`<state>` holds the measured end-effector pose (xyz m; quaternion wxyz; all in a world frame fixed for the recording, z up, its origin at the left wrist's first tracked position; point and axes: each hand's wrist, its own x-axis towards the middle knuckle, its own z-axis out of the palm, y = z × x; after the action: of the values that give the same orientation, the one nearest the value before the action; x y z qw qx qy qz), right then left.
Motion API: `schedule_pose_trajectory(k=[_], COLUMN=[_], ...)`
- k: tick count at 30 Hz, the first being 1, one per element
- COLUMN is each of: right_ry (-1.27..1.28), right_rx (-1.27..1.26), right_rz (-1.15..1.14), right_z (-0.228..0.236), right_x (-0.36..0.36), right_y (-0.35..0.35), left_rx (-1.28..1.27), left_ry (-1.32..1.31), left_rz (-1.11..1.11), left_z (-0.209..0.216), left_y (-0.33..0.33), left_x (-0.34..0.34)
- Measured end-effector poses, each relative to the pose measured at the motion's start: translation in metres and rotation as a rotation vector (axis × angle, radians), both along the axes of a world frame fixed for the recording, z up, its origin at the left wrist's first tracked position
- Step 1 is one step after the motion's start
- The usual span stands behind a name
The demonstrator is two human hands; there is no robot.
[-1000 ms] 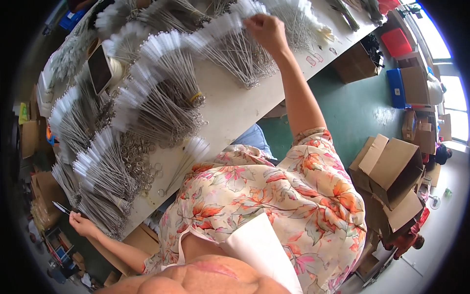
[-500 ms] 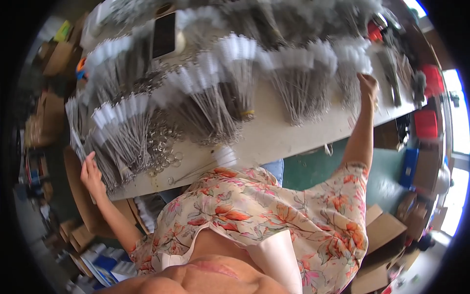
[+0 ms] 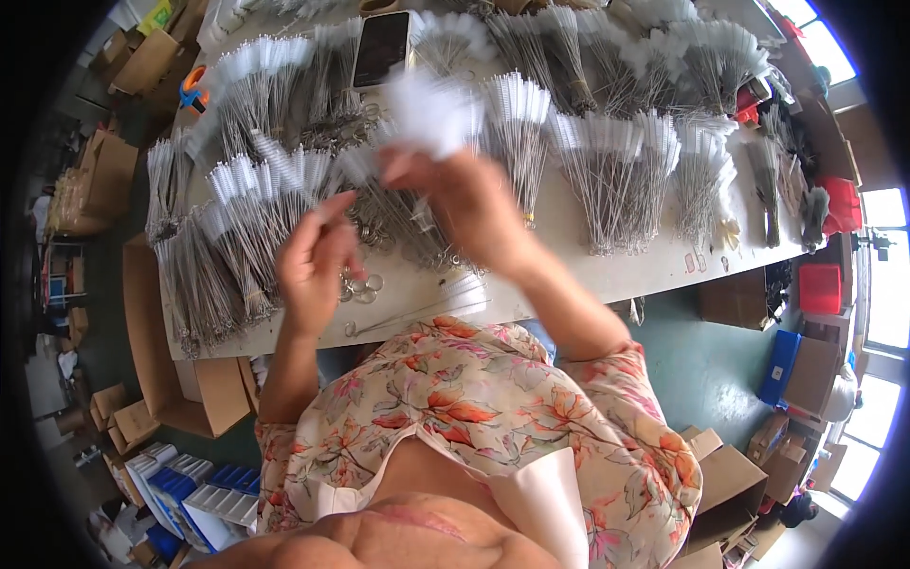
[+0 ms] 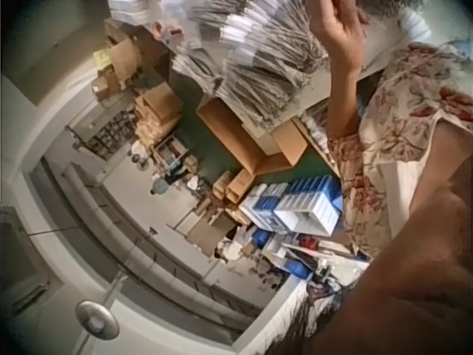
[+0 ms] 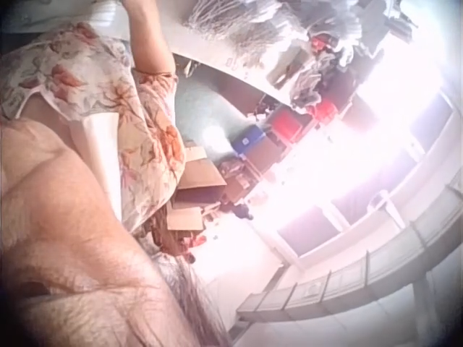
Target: The person is assembling small metal rings and components at a production workbench.
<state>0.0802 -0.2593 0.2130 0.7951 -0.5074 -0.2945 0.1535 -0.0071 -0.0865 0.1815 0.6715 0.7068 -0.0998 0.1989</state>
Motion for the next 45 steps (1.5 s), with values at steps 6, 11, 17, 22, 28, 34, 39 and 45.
schedule_pose_trajectory(k=[6, 11, 17, 22, 28, 34, 39, 45], right_ry=[-0.48, 0.291, 0.73, -0.046, -0.219, 0.011, 0.352, 0.378], right_rx=[-0.15, -0.088, 0.306, -0.551, -0.518, -0.51, -0.414, -0.473], right_rz=[-0.074, 0.104, 0.201, 0.303, 0.214, 0.396, 0.636, 0.607], right_z=[0.012, -0.015, -0.007, 0.016, 0.014, 0.011, -0.003, -0.01], right_x=[-0.03, -0.014, 0.0, -0.014, -0.03, -0.03, -0.033, -0.034], right_y=[0.026, 0.025, 0.019, 0.001, 0.001, -0.01, -0.027, -0.046], left_rx=[0.346, 0.427, 0.744, 0.257, 0.097, 0.309, 0.239, 0.357], left_ry=[-0.233, -0.535, -0.565, -0.427, -0.134, -0.274, -0.396, -0.114], left_rz=[0.316, 0.25, 0.345, 0.122, -0.271, -0.064, -0.118, -0.08], left_z=[0.001, 0.007, -0.003, 0.042, 0.017, 0.014, 0.006, 0.003], left_y=[-0.002, -0.008, -0.015, 0.016, 0.006, 0.002, -0.019, -0.036], left_x=[0.007, 0.007, 0.003, 0.007, -0.002, -0.008, -0.014, -0.028])
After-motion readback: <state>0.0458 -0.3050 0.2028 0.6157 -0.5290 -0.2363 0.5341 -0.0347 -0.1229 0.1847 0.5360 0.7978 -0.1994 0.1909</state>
